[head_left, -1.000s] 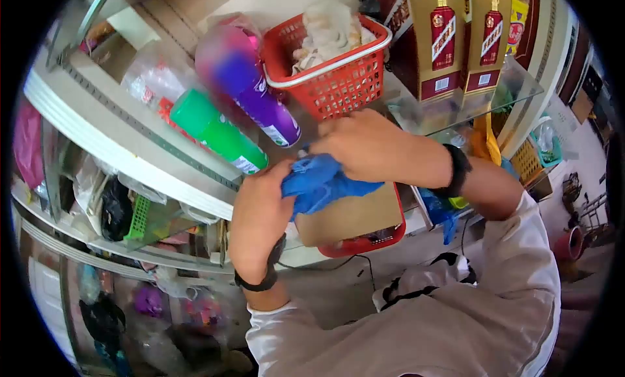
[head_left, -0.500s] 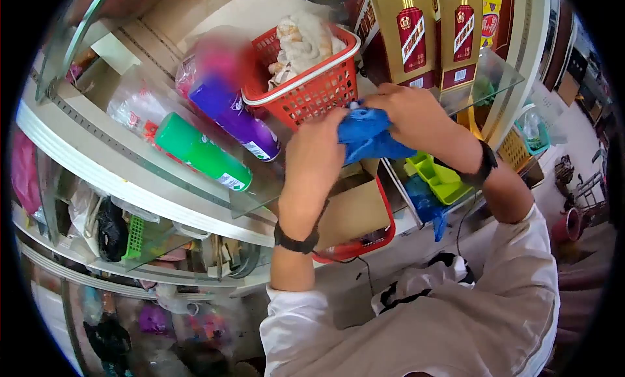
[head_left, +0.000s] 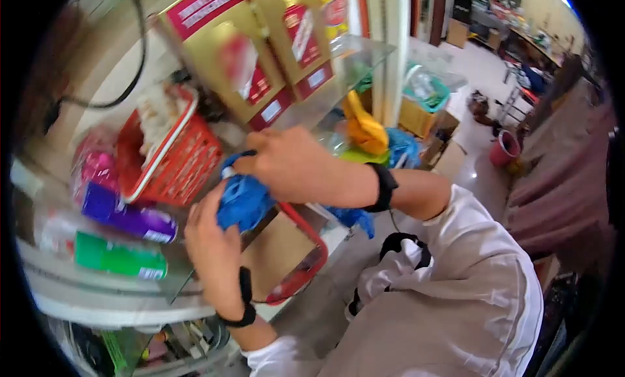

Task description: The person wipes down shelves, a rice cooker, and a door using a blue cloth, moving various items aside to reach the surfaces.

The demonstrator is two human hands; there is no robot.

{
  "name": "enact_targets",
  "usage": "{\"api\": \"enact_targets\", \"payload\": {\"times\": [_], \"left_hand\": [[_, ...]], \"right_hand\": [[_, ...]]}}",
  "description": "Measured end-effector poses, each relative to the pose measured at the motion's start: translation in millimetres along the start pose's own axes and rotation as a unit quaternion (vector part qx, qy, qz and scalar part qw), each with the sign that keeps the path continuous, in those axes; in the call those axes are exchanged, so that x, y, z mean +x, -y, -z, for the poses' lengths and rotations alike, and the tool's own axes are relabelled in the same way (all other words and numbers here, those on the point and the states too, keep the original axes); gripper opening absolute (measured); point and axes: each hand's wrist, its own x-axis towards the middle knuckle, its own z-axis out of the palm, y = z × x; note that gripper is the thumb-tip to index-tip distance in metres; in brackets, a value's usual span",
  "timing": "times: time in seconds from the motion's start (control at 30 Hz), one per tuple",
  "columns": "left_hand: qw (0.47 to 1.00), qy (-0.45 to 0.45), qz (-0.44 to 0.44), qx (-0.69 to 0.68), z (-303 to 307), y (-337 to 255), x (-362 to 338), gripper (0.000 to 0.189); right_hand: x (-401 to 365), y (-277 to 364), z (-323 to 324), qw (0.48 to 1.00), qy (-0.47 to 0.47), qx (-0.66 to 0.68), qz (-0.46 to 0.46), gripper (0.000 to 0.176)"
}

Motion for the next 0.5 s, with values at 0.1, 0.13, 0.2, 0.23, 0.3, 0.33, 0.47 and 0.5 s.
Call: {"api": "enact_targets", "payload": {"times": [0.1, 0.13, 0.2, 0.23, 0.3, 0.33, 0.47, 0.5], "left_hand": [[1.0, -0.028, 0.001, 0.004, -2.8, -9.4, 3.6, 0.056], [1.0, -0.028, 0.0, 0.006, -3.2, -10.2, 4.6, 0.055], [0.999, -0.028, 0.004, 0.014, -2.8, -12.1, 6.9, 0.053], [0.999, -0.03, 0.01, 0.01, -3.8, -11.0, 8.0, 0.052], [0.999, -0.035, 0.017, 0.003, -6.3, -5.2, 10.6, 0.05], [0.999, -0.037, 0.03, 0.002, -7.2, -4.4, 11.7, 0.05], [0.996, -0.063, 0.05, 0.034, -11.9, -7.6, 8.5, 0.048], [0.995, -0.072, 0.041, 0.049, -13.8, -9.2, 8.5, 0.047]], "right_hand": [[1.3, -9.3, 3.8, 0.998, 0.01, 0.056, 0.014, 0.041], [3.0, -12.2, 2.5, 0.998, 0.013, 0.054, 0.021, 0.041], [7.7, -14.1, 5.7, 0.997, 0.045, 0.057, 0.016, 0.041], [10.3, -15.3, 7.1, 0.996, 0.059, 0.058, 0.013, 0.041], [17.1, -19.2, 5.2, 0.996, 0.063, 0.056, 0.022, 0.04], [20.2, -20.5, 3.8, 0.996, 0.065, 0.056, 0.028, 0.04], [24.4, -24.9, -3.7, 0.995, 0.046, 0.078, 0.042, 0.037], [21.7, -25.7, -4.2, 0.994, 0.036, 0.089, 0.044, 0.036]]}}
